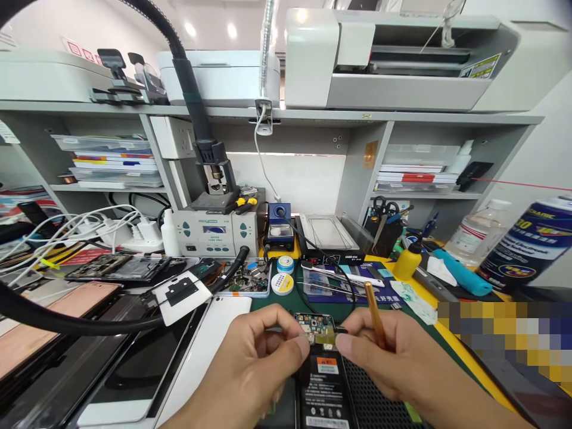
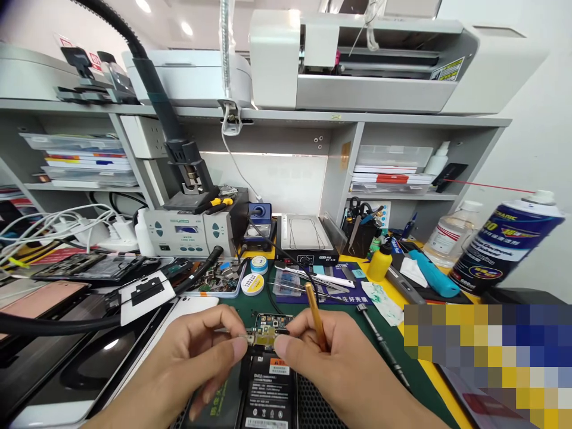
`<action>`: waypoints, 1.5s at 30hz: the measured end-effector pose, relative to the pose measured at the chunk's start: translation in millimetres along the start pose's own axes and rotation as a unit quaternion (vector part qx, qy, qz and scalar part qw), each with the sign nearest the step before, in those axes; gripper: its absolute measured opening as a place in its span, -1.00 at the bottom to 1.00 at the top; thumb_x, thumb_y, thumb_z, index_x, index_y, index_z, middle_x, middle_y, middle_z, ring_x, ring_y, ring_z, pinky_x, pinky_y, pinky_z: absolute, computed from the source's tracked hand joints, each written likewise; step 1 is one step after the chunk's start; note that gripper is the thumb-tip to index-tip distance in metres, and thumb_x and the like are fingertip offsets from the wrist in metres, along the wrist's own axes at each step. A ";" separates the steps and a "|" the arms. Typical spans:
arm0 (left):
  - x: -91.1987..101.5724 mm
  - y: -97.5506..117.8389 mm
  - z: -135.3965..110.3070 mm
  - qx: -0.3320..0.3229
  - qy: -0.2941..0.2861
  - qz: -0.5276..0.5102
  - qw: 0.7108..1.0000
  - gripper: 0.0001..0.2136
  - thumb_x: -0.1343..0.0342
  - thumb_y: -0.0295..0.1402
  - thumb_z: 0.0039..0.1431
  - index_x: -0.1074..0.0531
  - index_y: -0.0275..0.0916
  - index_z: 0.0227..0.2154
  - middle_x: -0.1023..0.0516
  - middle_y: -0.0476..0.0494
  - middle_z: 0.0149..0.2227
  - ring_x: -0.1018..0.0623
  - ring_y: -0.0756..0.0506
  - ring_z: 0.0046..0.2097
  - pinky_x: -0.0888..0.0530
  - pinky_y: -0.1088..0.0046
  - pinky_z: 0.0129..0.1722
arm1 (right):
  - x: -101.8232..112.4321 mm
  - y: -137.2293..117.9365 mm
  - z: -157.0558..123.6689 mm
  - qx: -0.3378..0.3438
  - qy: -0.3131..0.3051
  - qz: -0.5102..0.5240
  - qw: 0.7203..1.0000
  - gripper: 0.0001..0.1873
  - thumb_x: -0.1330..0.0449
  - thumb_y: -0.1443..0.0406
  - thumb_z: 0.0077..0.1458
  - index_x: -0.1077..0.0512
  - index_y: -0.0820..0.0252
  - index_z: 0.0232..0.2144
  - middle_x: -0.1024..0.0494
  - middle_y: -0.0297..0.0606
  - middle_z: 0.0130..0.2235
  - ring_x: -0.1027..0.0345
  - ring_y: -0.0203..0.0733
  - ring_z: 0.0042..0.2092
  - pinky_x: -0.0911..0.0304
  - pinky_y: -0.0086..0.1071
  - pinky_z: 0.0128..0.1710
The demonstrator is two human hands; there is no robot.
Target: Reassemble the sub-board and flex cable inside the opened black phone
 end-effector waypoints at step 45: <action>3.7 -18.3 10.4 0.065 0.028 -0.131 0.989 -0.82 -0.26 -0.21 0.07 -0.50 -0.22 -0.44 -0.24 0.12 -0.72 -0.03 0.10 -0.67 0.01 0.57 -0.69 | 16.2 8.7 7.9 0.049 0.060 -0.032 0.997 -0.64 -0.26 0.00 0.22 -0.35 0.11 -0.42 -0.03 -0.61 -0.60 0.19 -0.41 -0.61 0.21 -0.43 -0.63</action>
Point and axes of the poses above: each hand's wrist, its own z-axis towards the middle knuckle, its own x-axis out of the back of the hand, y = z × x, the point moved 10 cm from there along z, towards the middle knuckle
